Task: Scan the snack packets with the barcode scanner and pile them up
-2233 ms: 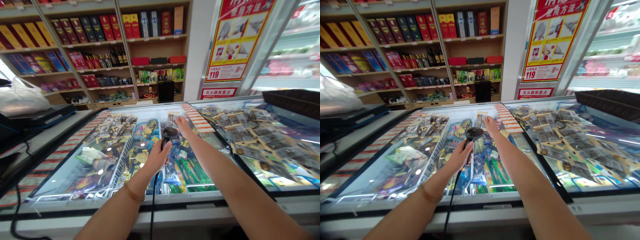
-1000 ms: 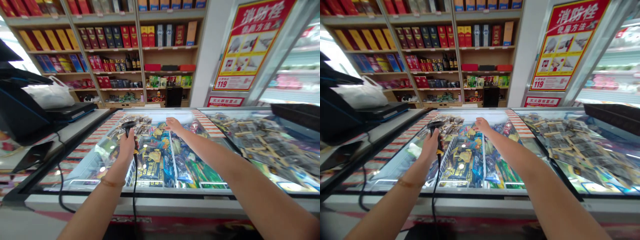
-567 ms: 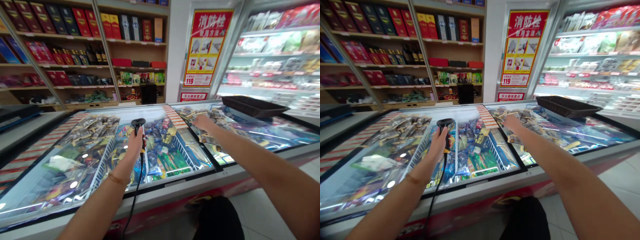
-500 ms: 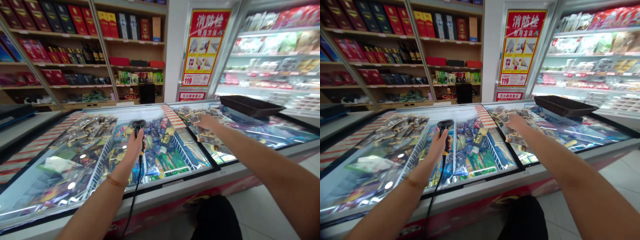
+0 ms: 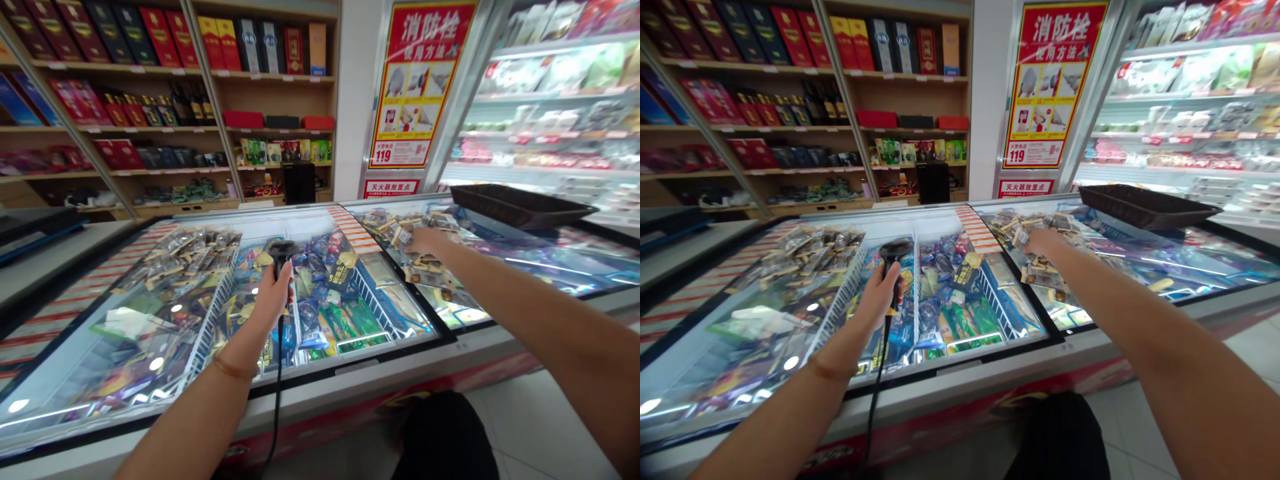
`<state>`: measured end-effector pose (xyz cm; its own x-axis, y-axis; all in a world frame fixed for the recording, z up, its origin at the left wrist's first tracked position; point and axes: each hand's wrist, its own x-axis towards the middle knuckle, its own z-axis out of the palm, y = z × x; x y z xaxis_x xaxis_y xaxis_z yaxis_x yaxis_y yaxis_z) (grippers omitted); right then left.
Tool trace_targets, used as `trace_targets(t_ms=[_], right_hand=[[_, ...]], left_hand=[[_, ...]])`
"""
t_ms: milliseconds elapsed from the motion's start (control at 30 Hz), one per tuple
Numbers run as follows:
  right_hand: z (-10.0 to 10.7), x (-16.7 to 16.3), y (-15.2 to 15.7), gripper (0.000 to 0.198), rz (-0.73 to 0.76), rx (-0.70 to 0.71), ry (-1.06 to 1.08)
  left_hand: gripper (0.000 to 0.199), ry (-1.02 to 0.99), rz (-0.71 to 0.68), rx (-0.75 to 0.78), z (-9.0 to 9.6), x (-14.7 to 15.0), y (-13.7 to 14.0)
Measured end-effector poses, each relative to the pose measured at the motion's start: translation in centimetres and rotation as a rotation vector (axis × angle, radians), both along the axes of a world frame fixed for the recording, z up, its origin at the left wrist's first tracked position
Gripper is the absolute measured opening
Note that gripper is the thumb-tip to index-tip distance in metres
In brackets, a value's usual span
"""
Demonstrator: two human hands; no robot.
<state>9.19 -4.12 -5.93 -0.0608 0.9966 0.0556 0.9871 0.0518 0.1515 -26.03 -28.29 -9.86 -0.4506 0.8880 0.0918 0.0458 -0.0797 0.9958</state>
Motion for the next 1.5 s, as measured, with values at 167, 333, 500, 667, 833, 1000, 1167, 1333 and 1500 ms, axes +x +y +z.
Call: trace_targets(t_ms=[167,333,500,667,833,1000,1167,1333,1500], right_hand=[[1.4,-5.2,-0.2,0.031,0.133,0.126,0.464],[-1.0,-15.3,-2.1,0.023,0.274,-0.084,1.446],[-4.3,-23.6,-3.5,0.025,0.314,-0.261,1.855],[-6.3,-25.1,-3.5,0.032,0.358,-0.244,1.794],[-6.7,-24.5,-3.1,0.035,0.408,-0.333,1.845],[-6.6,-24.8,-3.2,0.035,0.39,-0.348,1.832],[-6.7,-24.8,-3.2,0.032,0.396,-0.36,1.876],[-7.0,-24.8,-2.7,0.034,0.385,-0.388,1.914],[-7.3,-24.8,-2.5,0.04,0.452,-0.373,1.954]], left_hand=[[0.048,-0.025,0.003,0.009,0.7,0.3,-0.4],[0.05,0.001,-0.088,0.003,0.2,0.5,-0.4],[0.049,0.033,-0.167,-0.018,-0.5,0.3,-0.6],[0.046,0.089,-0.201,-0.047,-0.8,0.4,-0.6],[0.043,0.136,-0.28,-0.082,-1.6,1.0,-0.9],[0.044,0.147,-0.292,-0.061,-1.4,1.2,-1.2],[0.05,0.123,-0.282,-0.063,-0.9,1.2,-1.2],[0.052,0.129,-0.285,-0.072,-1.1,1.2,-1.1],[0.05,0.161,-0.309,-0.07,-1.1,1.0,-1.1]])
